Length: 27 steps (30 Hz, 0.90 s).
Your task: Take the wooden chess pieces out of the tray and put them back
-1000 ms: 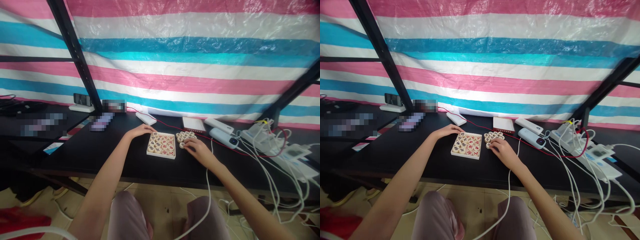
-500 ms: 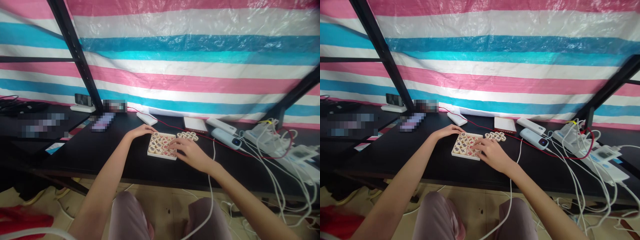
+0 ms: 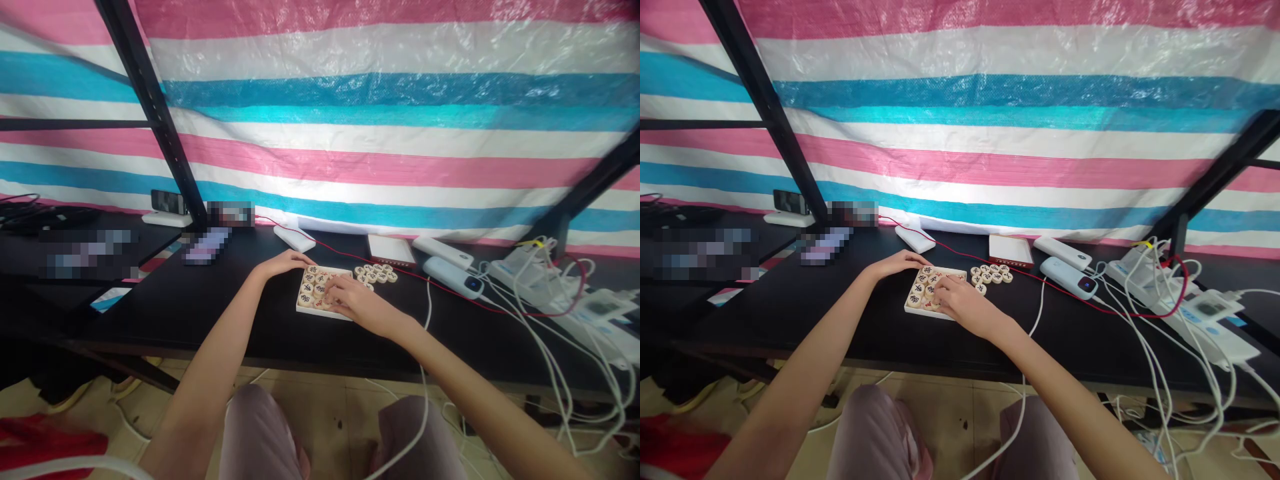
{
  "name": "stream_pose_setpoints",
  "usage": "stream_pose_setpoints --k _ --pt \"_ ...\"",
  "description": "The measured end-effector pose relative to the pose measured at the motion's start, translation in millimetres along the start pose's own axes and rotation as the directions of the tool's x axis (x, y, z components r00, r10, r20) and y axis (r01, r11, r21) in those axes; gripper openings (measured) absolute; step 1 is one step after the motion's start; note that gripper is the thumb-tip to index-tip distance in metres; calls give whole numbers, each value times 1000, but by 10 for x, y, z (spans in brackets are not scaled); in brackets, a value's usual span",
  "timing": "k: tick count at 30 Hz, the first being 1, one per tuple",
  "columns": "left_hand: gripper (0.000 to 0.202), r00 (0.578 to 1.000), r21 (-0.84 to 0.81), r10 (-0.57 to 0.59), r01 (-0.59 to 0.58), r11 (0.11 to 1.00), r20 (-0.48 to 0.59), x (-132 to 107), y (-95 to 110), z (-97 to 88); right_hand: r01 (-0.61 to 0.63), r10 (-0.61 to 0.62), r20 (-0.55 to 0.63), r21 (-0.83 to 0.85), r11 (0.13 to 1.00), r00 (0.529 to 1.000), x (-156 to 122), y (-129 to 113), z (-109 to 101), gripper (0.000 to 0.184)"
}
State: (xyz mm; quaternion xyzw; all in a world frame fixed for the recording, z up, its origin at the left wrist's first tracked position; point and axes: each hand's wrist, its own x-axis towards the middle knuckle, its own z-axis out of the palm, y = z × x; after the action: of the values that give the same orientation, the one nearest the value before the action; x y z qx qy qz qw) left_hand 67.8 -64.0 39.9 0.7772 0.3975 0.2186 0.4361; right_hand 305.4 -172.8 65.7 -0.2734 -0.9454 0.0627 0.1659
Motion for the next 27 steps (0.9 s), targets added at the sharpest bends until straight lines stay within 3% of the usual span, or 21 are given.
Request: stream_pose_setpoints --k 5,8,12,15,19,27 --pt "31 1000 0 8 -8 1000 4 8 -20 -3 -30 30 -5 54 998 1000 -10 27 11 7" --pt "32 1000 5 -4 3 1000 3 4 -13 -3 -78 88 -104 92 993 991 -91 85 -39 11" --pt "32 1000 0 -19 19 1000 0 2 -8 -4 -275 291 -301 95 957 908 -410 306 -154 17" --pt "32 1000 -2 -30 30 1000 6 2 2 -4 -420 398 -342 9 907 851 -696 492 -177 16" --pt "33 999 0 -41 41 999 1 -7 32 1 -441 384 -290 -164 882 877 -893 607 -99 14" --pt "33 999 -3 -39 39 999 4 5 -7 -5 -385 292 -294 -334 861 910 -806 596 -77 21"
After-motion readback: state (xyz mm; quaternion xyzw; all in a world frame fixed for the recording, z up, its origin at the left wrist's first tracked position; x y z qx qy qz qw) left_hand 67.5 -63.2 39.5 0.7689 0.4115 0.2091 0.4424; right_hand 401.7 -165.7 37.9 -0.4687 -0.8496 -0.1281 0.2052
